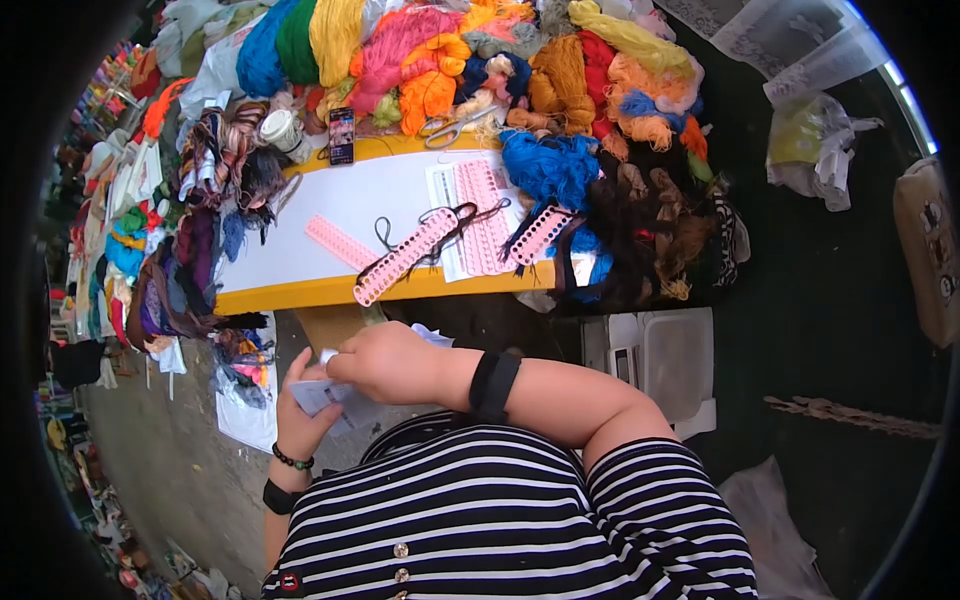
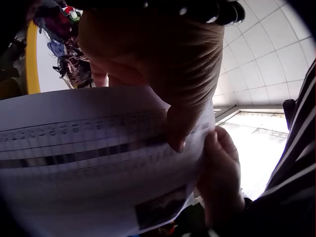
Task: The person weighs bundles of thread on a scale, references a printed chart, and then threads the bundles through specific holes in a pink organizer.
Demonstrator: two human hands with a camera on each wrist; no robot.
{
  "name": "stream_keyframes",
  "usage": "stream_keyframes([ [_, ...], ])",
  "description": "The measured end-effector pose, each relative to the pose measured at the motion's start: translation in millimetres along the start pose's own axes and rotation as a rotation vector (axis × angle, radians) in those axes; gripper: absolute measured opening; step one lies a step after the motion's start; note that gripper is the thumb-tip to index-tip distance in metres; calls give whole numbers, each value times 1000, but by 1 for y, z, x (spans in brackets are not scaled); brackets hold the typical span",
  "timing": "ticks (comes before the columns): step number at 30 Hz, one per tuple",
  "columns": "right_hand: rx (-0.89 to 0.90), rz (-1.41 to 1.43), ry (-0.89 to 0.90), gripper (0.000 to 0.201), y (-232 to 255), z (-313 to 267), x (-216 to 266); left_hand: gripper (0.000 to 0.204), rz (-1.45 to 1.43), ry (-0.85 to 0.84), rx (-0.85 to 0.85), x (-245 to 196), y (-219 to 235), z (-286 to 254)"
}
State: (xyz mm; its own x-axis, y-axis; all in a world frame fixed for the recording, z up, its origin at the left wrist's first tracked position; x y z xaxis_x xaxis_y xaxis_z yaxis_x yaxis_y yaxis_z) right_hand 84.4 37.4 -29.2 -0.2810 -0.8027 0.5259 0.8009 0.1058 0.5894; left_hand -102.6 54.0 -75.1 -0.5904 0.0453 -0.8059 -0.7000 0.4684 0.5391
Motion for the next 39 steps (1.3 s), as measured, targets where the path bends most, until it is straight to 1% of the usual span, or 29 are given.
stream_keyframes([
  [3,-57,27,-24,13,-15,5,-4,63,-266,339,170,47,-4,-4],
  [6,-88,47,-52,11,-28,9,-8,52,-391,434,334,82,-1,-12],
  [9,-83,25,-115,10,-36,12,-14,40,-549,448,337,93,-5,-19],
  [10,-76,12,-140,10,-38,12,-17,35,-515,478,303,104,-6,-21],
  [12,-124,-8,-213,9,-40,8,-29,27,-445,540,237,128,-9,-23],
  [13,-147,-18,-249,9,-40,4,-36,26,-329,582,206,137,-9,-24],
  [14,-109,40,-324,12,-43,-3,-48,27,-212,621,175,145,-8,-23],
  [15,-59,17,-426,14,-46,-17,-65,29,-95,660,141,153,-7,-23],
  [17,47,-22,-623,17,-57,-56,-107,31,101,592,-5,163,-7,-22],
  [18,102,-76,-748,18,-63,-87,-136,33,201,558,-78,166,-7,-21],
  [19,161,-130,-869,19,-69,-122,-168,33,214,608,-81,171,-9,-24],
  [21,80,-327,-890,27,-61,-176,-222,34,241,715,-86,180,-11,-31],
  [23,15,-435,-878,37,-52,-201,-255,33,208,811,-123,190,-21,-39],
  [25,156,-508,-916,42,-48,-201,-268,34,205,892,-152,196,-32,-47],
  [26,152,-517,-915,42,-50,-207,-275,34,200,912,-154,197,-38,-49],
  [29,133,-540,-851,40,-52,-214,-277,35,152,954,-168,195,-55,-51],
  [30,125,-516,-856,32,-51,-215,-278,35,112,959,-182,194,-61,-49],
  [31,89,-517,-841,28,-51,-218,-280,35,70,962,-196,194,-66,-48],
  [34,-23,-497,-802,18,-48,-227,-285,35,154,1005,-123,201,-78,-45],
  [36,-106,-448,-777,13,-43,-232,-287,35,113,983,-129,194,-84,-39],
  [39,-137,-385,-796,10,-39,-242,-290,35,73,949,-151,191,-90,-37],
])
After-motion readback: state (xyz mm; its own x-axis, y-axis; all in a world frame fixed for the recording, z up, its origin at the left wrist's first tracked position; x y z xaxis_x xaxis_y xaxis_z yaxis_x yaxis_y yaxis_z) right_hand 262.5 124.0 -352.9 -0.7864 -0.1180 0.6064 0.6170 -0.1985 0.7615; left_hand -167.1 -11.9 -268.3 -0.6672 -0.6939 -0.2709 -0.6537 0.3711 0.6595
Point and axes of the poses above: each hand's wrist, its own z-axis towards the middle knuckle, its own y-axis out of the back of the hand, x = y × z, the point moved 6 cm from there along z, towards the middle knuckle, and after that the axes turned 15 degrees about y, right-handed, at the moved point
